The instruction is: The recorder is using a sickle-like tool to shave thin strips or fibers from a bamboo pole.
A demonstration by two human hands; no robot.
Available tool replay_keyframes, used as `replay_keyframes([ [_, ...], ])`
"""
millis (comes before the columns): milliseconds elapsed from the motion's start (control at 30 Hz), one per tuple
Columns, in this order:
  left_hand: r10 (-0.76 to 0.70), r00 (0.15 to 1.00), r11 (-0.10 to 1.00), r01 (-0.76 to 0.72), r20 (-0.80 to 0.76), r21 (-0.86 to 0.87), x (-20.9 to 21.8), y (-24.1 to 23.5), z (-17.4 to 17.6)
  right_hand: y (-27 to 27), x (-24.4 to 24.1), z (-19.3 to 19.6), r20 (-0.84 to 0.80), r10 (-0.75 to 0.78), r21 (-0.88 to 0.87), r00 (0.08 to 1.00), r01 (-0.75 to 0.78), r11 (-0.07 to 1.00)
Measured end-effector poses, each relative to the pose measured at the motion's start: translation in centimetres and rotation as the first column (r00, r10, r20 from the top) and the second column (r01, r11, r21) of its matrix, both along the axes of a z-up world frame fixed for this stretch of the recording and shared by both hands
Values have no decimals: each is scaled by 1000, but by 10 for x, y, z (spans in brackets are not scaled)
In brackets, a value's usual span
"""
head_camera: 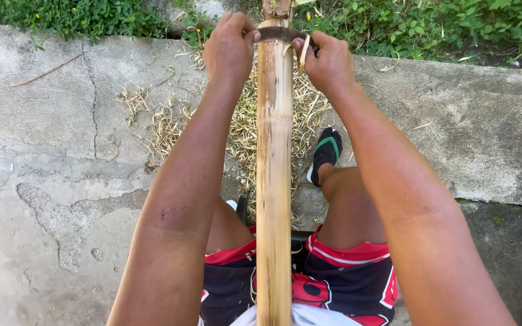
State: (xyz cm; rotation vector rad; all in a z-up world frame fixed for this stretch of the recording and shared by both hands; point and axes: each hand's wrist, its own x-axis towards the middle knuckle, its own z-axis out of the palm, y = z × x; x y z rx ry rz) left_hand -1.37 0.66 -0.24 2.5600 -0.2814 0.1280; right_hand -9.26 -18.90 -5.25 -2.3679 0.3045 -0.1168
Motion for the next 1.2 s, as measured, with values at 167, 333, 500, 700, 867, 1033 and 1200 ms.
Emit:
replay_keyframes([
  [167,-30,996,997,36,-80,71,-20,8,-5,14,-33,7,11,-8,63,1000,7,998],
  [333,-99,993,984,108,-69,139,-57,19,13,23,-73,4,53,-3,177,999,-6,984],
  [500,-75,949,961,150,-305,230,-109,27,66,34,-123,19,-57,28,229,998,-14,973],
  [700,13,804,873,280,-594,398,-143,36,100,29,-148,31,-223,210,421,952,-100,901],
  [867,-9,951,952,103,-310,288,-82,17,43,17,-84,23,-136,29,254,990,7,967],
  [1033,-1,970,970,59,-243,235,-13,-6,14,-1,-14,8,-66,11,285,998,8,958],
  [1200,26,995,995,-16,-98,101,14,-11,-4,-9,19,1,-169,-13,227,985,52,973],
])
